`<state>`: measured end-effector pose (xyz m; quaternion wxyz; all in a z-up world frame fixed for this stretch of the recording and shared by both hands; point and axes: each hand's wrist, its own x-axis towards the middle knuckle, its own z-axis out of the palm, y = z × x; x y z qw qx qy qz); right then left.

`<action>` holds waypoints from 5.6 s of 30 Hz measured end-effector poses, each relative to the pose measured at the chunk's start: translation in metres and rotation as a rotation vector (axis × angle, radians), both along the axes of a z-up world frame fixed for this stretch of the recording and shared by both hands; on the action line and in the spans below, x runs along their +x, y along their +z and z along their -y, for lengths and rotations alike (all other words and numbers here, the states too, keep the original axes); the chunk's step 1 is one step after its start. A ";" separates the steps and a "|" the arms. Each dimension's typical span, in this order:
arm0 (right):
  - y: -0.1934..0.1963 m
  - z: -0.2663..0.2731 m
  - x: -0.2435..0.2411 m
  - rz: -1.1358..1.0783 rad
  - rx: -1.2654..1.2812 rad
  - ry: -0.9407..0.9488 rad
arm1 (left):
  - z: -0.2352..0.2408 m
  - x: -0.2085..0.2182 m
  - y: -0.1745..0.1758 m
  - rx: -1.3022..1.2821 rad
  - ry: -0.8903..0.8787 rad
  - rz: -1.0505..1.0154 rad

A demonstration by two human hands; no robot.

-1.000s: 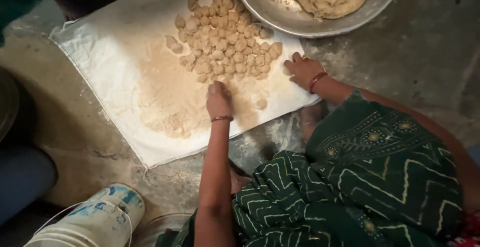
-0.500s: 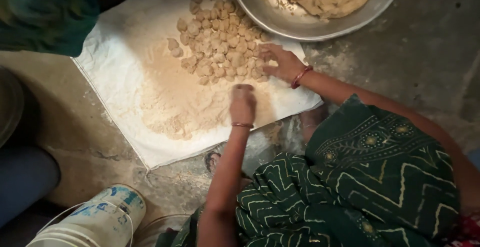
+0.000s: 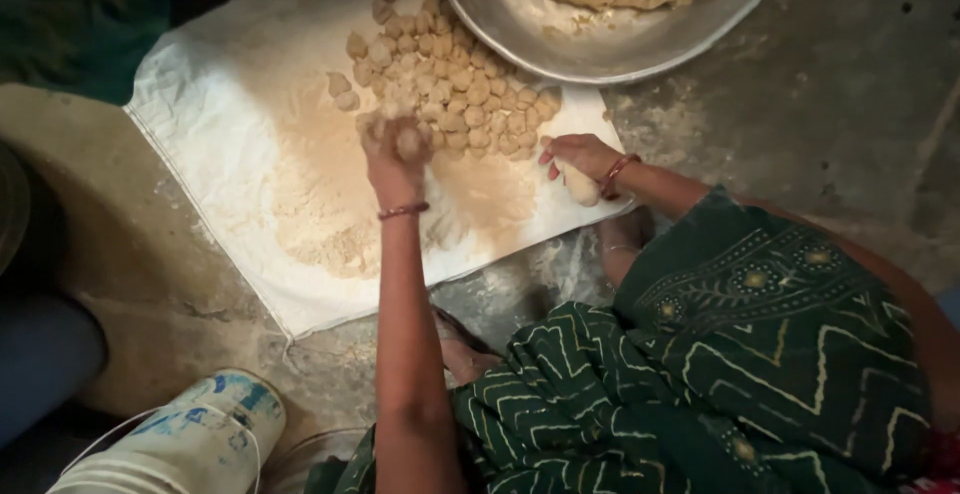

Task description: The person takes small pieces of dough from a pile on a white mat and rolls them between their palms to form balls. Another person periodically adds more dough or helps roll pieces into balls using dough from a large metal bowl.

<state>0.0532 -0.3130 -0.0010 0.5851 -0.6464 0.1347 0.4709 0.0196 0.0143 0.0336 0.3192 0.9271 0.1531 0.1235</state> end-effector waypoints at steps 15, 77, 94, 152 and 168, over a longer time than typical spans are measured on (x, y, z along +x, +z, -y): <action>-0.012 0.000 -0.032 0.008 0.012 0.075 | 0.026 0.040 -0.062 0.004 -0.065 -0.003; 0.017 -0.218 -0.041 0.760 0.448 -0.332 | 0.048 -0.060 0.055 -0.794 -0.117 -0.102; 0.086 -0.211 -0.049 1.245 0.347 -0.359 | 0.043 -0.080 0.086 -1.223 -0.106 -0.035; 0.053 -0.254 -0.091 0.699 0.372 -0.152 | 0.002 -0.065 0.100 -1.117 0.188 0.315; 0.001 -0.196 -0.101 0.479 0.125 0.741 | 0.001 -0.087 0.026 -1.269 0.606 0.189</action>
